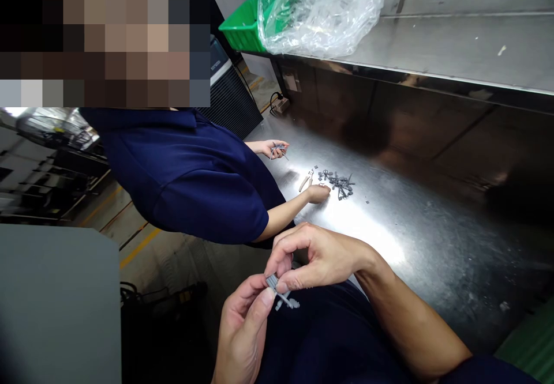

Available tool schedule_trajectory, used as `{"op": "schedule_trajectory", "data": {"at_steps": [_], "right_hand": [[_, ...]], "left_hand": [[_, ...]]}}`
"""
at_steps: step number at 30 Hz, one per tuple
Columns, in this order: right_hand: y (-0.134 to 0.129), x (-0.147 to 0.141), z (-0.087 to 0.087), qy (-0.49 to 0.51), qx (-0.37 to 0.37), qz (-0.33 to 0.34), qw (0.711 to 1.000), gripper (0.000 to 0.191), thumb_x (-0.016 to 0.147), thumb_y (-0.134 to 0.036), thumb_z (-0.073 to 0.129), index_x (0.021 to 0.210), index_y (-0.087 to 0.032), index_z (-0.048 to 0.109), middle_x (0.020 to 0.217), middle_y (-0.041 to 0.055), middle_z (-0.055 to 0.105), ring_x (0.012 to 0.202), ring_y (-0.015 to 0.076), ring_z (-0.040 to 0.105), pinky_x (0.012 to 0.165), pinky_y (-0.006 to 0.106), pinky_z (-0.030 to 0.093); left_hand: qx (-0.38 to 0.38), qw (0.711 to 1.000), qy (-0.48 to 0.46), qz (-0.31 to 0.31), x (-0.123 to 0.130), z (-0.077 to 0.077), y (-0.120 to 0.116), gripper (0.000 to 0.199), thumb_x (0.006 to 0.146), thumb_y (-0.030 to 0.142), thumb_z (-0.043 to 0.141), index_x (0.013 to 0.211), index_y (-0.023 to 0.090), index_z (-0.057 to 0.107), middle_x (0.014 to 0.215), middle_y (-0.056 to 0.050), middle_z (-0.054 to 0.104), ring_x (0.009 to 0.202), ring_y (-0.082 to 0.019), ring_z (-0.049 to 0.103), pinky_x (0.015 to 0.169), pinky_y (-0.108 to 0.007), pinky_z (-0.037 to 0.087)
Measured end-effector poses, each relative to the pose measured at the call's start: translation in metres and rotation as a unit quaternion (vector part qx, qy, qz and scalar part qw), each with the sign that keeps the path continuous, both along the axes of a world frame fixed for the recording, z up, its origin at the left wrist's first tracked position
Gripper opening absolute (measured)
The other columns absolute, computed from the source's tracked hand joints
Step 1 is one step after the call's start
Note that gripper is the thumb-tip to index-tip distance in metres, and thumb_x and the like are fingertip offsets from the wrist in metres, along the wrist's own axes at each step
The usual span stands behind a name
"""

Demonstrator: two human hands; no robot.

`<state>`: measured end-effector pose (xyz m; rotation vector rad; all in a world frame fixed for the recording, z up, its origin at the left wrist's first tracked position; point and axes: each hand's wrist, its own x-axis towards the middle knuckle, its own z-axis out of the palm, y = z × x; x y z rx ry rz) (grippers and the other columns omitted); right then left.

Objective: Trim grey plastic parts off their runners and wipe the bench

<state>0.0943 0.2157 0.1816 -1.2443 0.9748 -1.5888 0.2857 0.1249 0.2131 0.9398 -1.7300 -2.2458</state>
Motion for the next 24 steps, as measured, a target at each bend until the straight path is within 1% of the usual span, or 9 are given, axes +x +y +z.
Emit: {"op": "schedule_trajectory", "data": {"at_steps": [4,7,10,14,17,20,24], "right_hand": [[0.0,0.001,-0.0017,-0.015,0.007,0.009,1.0,0.033,0.073,-0.035,0.087,0.097,-0.016,0.078,0.082,0.0039,0.071,0.073,0.0112,0.065,0.069,0.022,0.056],[0.0003,0.0012,-0.0028,-0.019,0.002,0.016,1.0,0.035,0.073,-0.038,0.087,0.098,-0.015,0.078,0.083,0.0041,0.071,0.073,0.0108,0.066,0.07,0.022,0.056],[0.0007,0.0005,-0.003,-0.007,0.0,0.023,1.0,0.038,0.073,-0.039,0.087,0.102,-0.015,0.078,0.083,0.0042,0.07,0.072,0.0103,0.065,0.069,0.021,0.056],[0.0006,-0.0002,-0.0029,0.003,0.0,0.03,1.0,0.039,0.074,-0.038,0.086,0.104,-0.015,0.078,0.082,0.0037,0.069,0.072,0.01,0.065,0.069,0.021,0.055],[0.0002,0.0004,-0.0036,-0.003,0.009,0.031,0.999,0.038,0.073,-0.038,0.087,0.103,-0.015,0.078,0.082,0.0032,0.069,0.072,0.0102,0.065,0.069,0.021,0.055],[0.0,0.0021,-0.0045,-0.012,0.012,0.03,0.999,0.037,0.071,-0.035,0.088,0.1,-0.014,0.078,0.081,0.0028,0.069,0.071,0.01,0.064,0.068,0.021,0.054],[0.0002,0.005,-0.0042,-0.029,0.023,0.03,0.999,0.036,0.068,-0.033,0.09,0.095,-0.012,0.077,0.079,0.0027,0.069,0.07,0.01,0.064,0.067,0.021,0.054]], "left_hand": [[-0.004,1.0,-0.008,0.002,0.0006,0.0009,0.0012,0.026,0.09,0.042,0.07,0.092,0.016,0.074,0.08,-0.004,0.067,0.078,-0.013,0.055,0.073,-0.024,0.044],[-0.002,1.0,-0.012,0.0,0.0019,0.0012,0.0017,0.027,0.09,0.042,0.07,0.089,0.015,0.073,0.077,-0.004,0.065,0.076,-0.013,0.053,0.072,-0.024,0.043],[-0.002,1.0,-0.014,-0.005,0.0037,-0.0006,0.0007,0.027,0.09,0.041,0.069,0.084,0.015,0.071,0.074,-0.002,0.06,0.076,-0.013,0.051,0.072,-0.024,0.042],[0.001,1.0,-0.017,-0.016,0.0055,-0.0041,-0.0011,0.026,0.092,0.04,0.067,0.085,0.015,0.071,0.074,-0.001,0.058,0.073,-0.012,0.048,0.068,-0.025,0.039],[0.021,1.0,-0.018,-0.008,0.0046,-0.0032,-0.0002,0.026,0.091,0.04,0.069,0.085,0.015,0.072,0.076,-0.002,0.061,0.072,-0.011,0.047,0.07,-0.026,0.04],[0.05,0.998,-0.024,0.008,0.002,0.0005,0.0021,0.028,0.088,0.042,0.072,0.086,0.015,0.073,0.079,-0.003,0.065,0.076,-0.013,0.05,0.075,-0.027,0.042],[0.091,0.995,-0.014,0.025,0.0004,0.0034,0.0034,0.031,0.084,0.045,0.075,0.086,0.015,0.073,0.081,-0.004,0.066,0.078,-0.014,0.05,0.079,-0.028,0.043]]}}
